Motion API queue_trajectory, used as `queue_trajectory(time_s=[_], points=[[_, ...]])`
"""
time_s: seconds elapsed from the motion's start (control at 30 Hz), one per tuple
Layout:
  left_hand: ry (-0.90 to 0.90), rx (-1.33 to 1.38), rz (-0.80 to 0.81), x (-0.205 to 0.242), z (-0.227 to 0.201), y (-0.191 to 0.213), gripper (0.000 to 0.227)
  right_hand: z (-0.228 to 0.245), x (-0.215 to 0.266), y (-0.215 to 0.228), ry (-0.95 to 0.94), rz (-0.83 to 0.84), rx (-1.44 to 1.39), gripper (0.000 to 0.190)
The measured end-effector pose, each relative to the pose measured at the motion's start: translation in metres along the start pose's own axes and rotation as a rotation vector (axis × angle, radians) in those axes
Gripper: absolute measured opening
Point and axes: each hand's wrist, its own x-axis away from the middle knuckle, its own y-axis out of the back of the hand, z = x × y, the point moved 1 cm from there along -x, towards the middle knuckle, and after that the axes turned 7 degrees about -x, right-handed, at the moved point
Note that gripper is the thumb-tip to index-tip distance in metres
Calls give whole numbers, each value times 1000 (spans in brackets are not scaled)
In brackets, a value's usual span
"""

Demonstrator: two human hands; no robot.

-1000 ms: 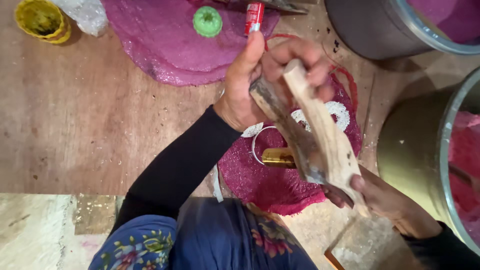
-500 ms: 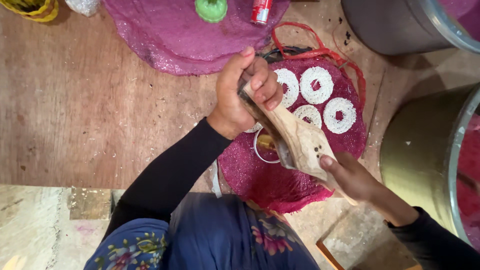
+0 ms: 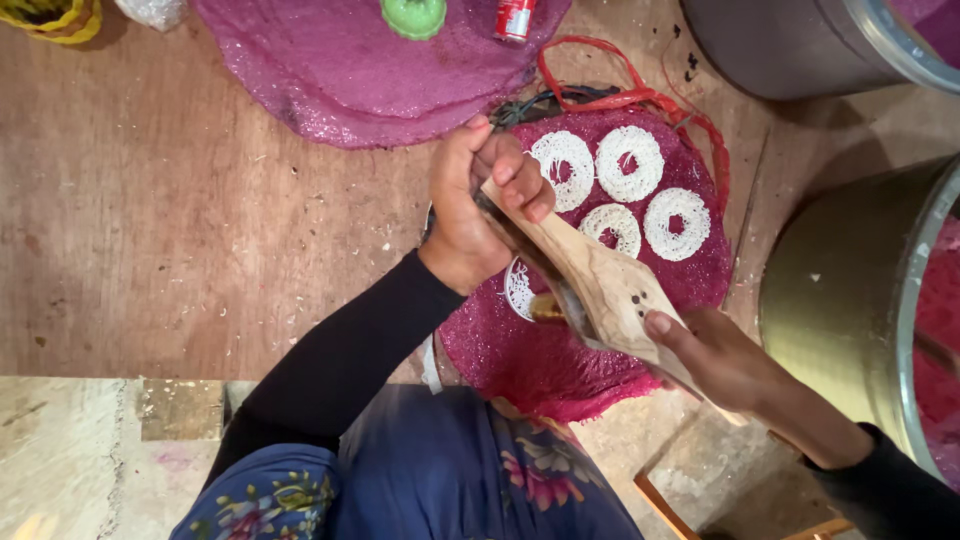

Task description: The person uses a wooden mold to press white ring-shaped dough onto pink circular sheets, handles several woven trays, and uses a spatula to spread paste in a large bowl.

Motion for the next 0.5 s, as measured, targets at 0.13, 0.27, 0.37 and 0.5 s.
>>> queue_trajectory(time_s=[0.13, 0.27, 0.37, 0.5], points=[[-17, 18, 34, -7, 12, -1, 45, 0, 10, 8, 143, -101, -133, 90], [-18, 22, 68, -15, 14, -2, 45, -2, 10, 12, 3, -180, 44, 89], [-104, -15, 116, -21, 8, -2, 44, 2, 3, 13, 93, -235, 126, 86], [-167, -61, 124, -24, -8, 0, 45, 17, -11, 6, 335, -307, 124, 84]])
